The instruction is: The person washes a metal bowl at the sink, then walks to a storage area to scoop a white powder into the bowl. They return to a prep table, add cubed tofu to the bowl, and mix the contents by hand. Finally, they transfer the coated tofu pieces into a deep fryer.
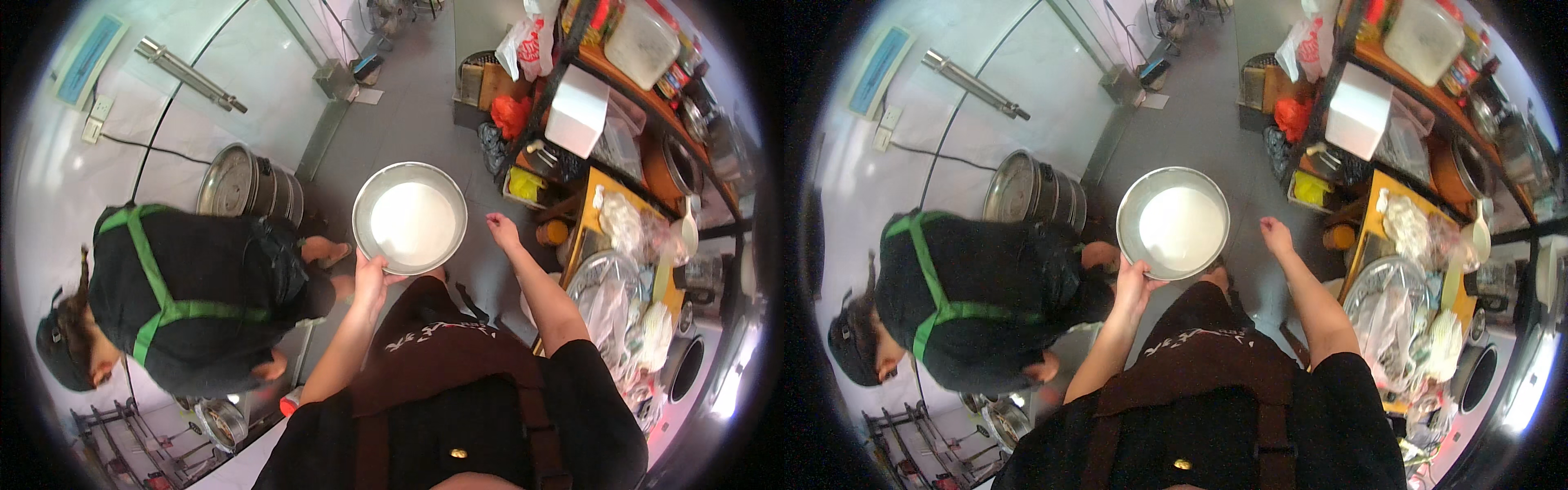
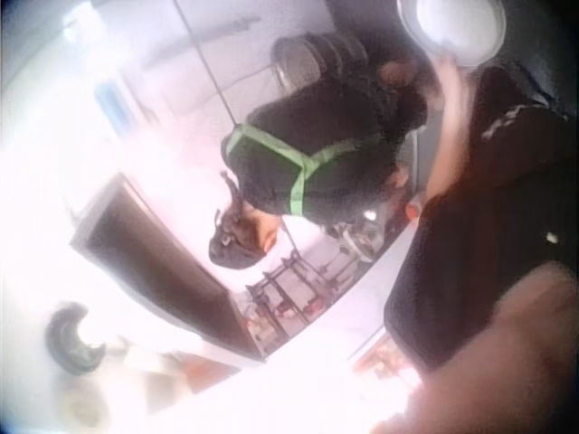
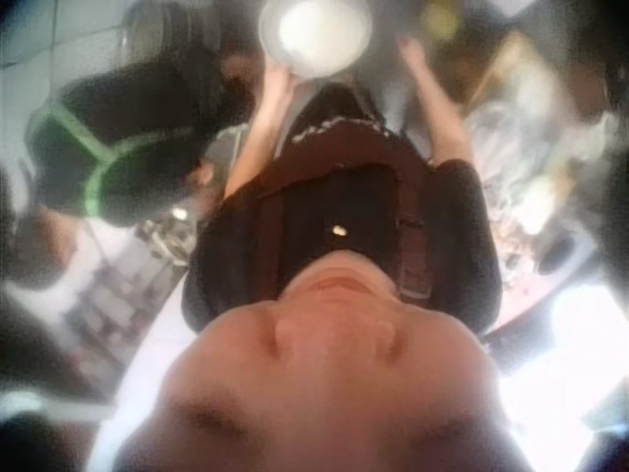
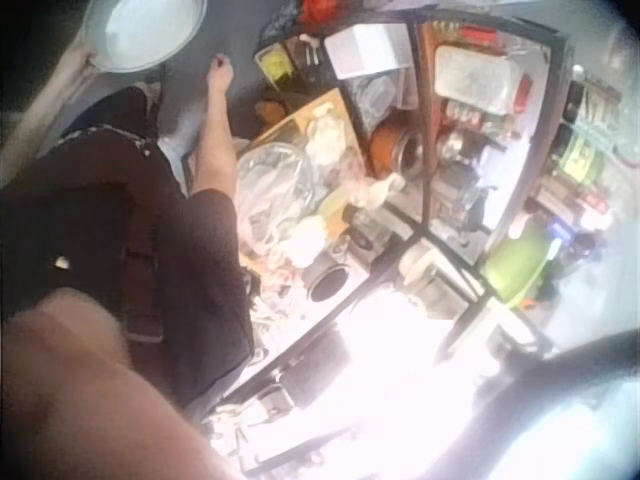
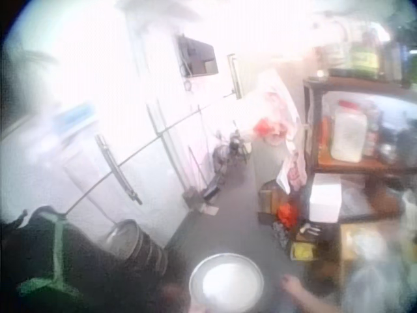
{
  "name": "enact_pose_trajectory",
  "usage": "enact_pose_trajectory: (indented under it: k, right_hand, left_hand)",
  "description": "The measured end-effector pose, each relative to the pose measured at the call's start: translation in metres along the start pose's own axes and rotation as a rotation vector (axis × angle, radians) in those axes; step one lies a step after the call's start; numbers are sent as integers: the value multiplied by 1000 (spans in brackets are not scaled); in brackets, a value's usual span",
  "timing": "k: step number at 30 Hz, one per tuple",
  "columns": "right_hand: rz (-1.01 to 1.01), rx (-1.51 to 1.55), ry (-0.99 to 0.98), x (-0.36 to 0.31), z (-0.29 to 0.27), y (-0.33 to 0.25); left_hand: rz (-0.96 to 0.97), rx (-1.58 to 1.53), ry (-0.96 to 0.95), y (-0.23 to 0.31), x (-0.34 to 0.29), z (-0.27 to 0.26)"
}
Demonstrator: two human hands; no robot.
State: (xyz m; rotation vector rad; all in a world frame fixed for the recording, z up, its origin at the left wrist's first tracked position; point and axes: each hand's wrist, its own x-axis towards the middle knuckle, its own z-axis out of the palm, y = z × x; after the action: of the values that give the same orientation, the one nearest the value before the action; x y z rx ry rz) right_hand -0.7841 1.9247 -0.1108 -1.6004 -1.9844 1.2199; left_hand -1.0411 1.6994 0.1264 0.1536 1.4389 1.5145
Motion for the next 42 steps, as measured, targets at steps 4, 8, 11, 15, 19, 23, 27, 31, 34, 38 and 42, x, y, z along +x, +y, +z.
enact_pose_trajectory:
  k: [4, 8, 11, 15, 19, 23, 27, 31, 34, 38, 42]
  right_hand:
    - [43, -73, -43, 67, -25, 11]
    - [255, -200, -24, 125, -68, 25]
    - [253, -131, 58, 182, -87, 17]
    - [133, -108, 29, 280, -64, -14]
    - [94, -108, -54, 401, -19, -56]
    - [25, -206, -184, 545, 21, -109]
    - [-34, -321, -251, 673, 53, -170]
    - [-1, -589, -287, 772, 127, -283]
    - [74, -173, -248, 838, 185, -403]
    - [-73, -144, -283, 956, 161, -489]
    - [-14, -39, 79, 1047, 71, -447]
  left_hand:
    - [-37, -31, 7, 25, 103, 38]
    - [19, -42, -14, 74, 207, 88]
    - [113, 12, -35, 125, 271, 113]
    - [221, 100, 36, 180, 334, 123]
    - [235, 1, 139, 221, 412, 122]
    - [261, -80, 269, 267, 489, 117]
    - [263, -188, 367, 320, 548, 117]
    - [310, -364, 389, 375, 640, 126]
    - [251, -444, 286, 418, 718, 131]
    - [16, -434, 143, 468, 837, 133]
    - [-102, -202, 67, 531, 936, 152]
